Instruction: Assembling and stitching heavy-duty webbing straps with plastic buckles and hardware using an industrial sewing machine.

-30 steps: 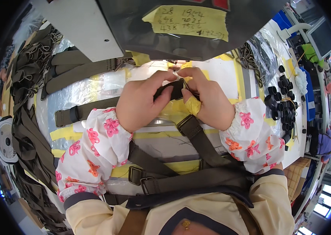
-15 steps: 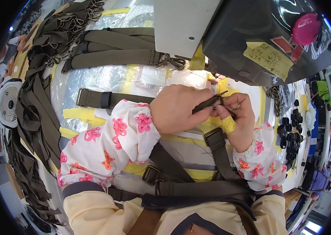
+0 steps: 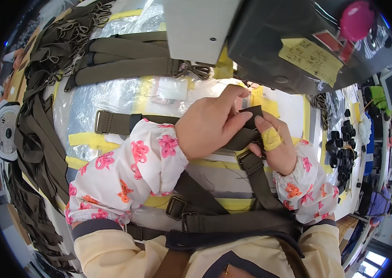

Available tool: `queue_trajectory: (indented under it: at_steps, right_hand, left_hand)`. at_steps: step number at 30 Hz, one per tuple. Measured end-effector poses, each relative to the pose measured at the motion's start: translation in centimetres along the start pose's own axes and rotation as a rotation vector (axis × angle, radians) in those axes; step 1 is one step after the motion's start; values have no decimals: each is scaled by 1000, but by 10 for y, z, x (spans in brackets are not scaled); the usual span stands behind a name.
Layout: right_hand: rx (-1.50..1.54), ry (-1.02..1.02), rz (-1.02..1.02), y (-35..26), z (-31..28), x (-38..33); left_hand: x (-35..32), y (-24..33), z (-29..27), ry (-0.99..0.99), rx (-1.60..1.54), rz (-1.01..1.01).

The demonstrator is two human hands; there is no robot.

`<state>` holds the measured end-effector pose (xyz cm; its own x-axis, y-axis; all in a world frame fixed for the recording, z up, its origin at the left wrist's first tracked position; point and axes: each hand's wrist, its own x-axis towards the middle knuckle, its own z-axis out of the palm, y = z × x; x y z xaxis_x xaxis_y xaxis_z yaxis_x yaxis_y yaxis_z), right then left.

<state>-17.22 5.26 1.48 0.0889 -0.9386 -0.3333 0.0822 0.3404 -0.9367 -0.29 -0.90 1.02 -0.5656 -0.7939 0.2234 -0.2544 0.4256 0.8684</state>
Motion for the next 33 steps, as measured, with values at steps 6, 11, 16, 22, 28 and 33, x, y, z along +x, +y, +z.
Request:
queue_trajectory:
  at_steps: [6, 11, 16, 22, 28, 33]
  right_hand:
    - [-14, -2, 12, 0, 1, 5]
    - [45, -28, -74, 11, -2, 5]
    - [97, 38, -54, 3, 5, 4]
    - [-81, 19, -186, 10, 6, 3]
    - [-223, 99, -292, 12, 5, 4]
    - [-353, 92, -232, 5, 5, 6]
  left_hand:
    - [0, -6, 3, 30, -52, 92]
    - [1, 1, -1, -37, 547, 497]
    - [-3, 5, 5, -66, 892, 680]
    - [1, 1, -2, -40, 158, 128]
    - [3, -7, -5, -167, -152, -120]
    - [3, -5, -6, -169, -114, -146]
